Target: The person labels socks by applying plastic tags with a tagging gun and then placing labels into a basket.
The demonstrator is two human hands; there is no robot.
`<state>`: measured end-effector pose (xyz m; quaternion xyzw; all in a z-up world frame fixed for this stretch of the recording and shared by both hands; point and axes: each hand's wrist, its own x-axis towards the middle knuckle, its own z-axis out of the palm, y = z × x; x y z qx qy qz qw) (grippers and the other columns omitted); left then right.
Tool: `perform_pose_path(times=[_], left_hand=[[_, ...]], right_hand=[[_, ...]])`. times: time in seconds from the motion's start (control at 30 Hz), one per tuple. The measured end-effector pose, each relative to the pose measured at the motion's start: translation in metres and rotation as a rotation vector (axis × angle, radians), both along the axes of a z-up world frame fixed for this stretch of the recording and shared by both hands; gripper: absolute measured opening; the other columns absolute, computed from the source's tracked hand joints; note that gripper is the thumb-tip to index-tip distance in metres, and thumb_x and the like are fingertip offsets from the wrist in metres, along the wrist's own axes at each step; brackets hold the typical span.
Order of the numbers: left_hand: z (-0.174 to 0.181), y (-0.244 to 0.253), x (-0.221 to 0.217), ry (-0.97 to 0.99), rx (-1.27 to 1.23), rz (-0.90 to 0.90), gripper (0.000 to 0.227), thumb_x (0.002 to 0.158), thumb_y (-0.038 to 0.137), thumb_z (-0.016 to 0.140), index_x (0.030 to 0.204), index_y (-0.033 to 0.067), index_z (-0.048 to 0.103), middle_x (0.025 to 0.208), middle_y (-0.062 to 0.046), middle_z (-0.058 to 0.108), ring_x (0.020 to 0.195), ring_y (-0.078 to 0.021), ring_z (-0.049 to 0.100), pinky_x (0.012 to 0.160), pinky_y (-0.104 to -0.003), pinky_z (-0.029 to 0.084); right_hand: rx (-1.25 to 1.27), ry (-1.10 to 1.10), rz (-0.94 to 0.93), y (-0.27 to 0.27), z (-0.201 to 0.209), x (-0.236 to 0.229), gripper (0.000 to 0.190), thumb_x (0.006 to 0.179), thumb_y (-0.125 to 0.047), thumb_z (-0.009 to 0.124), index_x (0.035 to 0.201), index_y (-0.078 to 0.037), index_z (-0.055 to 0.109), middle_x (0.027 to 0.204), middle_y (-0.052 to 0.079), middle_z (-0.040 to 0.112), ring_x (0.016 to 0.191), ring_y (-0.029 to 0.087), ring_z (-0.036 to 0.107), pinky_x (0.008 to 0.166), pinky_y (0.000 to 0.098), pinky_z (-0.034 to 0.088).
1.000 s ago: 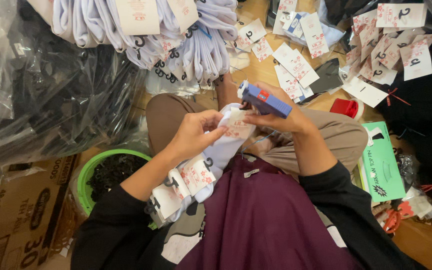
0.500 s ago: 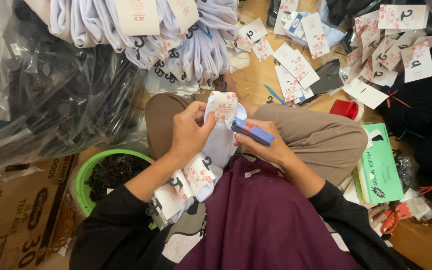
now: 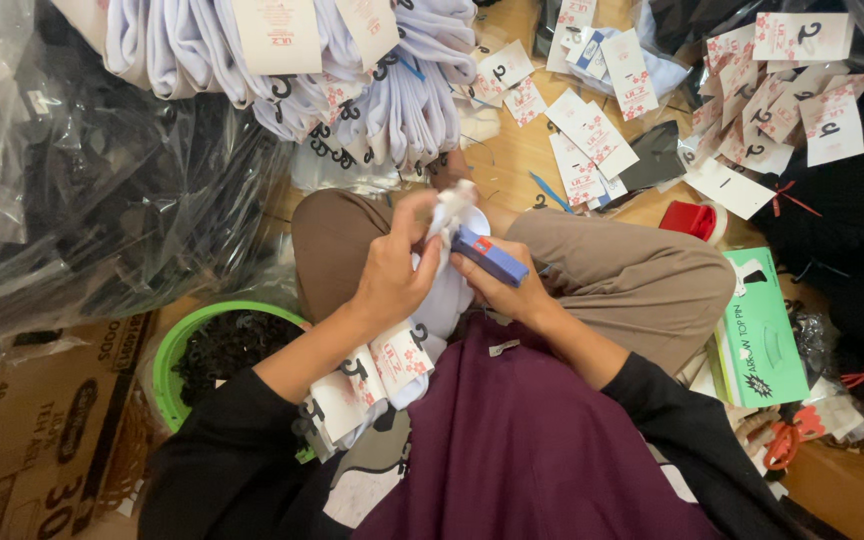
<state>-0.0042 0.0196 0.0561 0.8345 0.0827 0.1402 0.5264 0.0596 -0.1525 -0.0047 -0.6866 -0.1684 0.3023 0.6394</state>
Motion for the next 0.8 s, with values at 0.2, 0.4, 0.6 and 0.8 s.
perform_pose_path(times=[0.2, 0.4, 0.6, 0.8], left_hand=[[-0.041, 0.002, 0.005, -0.068, 0.155, 0.013, 0.019, 0.094, 0.015, 0.071, 0.113, 0.0184, 0.072, 0.082, -0.006, 0.076, 0.065, -0.0288, 0.071, 0.061, -0.035, 0.056], [-0.046, -0.006, 0.012, -0.042, 0.122, 0.012, 0.025, 0.095, 0.009, 0.07, 0.118, 0.0162, 0.072, 0.083, -0.009, 0.075, 0.059, -0.0253, 0.067, 0.056, -0.033, 0.055], [-0.054, -0.004, 0.02, 0.059, 0.151, 0.008, 0.009, 0.095, 0.017, 0.069, 0.104, 0.0174, 0.071, 0.079, -0.009, 0.075, 0.062, -0.0278, 0.071, 0.055, -0.036, 0.054], [-0.05, -0.009, 0.024, 0.048, 0.113, -0.037, 0.029, 0.095, 0.002, 0.063, 0.124, 0.0073, 0.065, 0.104, -0.02, 0.076, 0.092, -0.0415, 0.072, 0.073, -0.046, 0.06]], right_hand=[[0.026, -0.061, 0.138, 0.0, 0.018, 0.014, 0.027, 0.09, -0.027, 0.08, 0.076, -0.01, 0.065, 0.062, 0.01, 0.066, 0.061, 0.011, 0.058, 0.059, 0.0283, 0.047], [0.021, 0.233, 0.073, -0.005, -0.033, 0.01, 0.049, 0.102, -0.041, 0.062, 0.063, -0.01, 0.062, 0.045, 0.009, 0.059, 0.039, 0.014, 0.06, 0.046, 0.0251, 0.048], [-0.093, 0.214, 0.106, 0.001, -0.008, 0.016, 0.042, 0.088, -0.042, 0.079, 0.078, -0.003, 0.065, 0.062, 0.011, 0.06, 0.055, 0.017, 0.053, 0.053, 0.0345, 0.047], [0.061, 0.585, -0.053, -0.006, -0.052, 0.008, 0.062, 0.105, -0.054, 0.051, 0.077, 0.0, 0.063, 0.053, 0.011, 0.056, 0.036, 0.015, 0.053, 0.039, 0.0339, 0.053]])
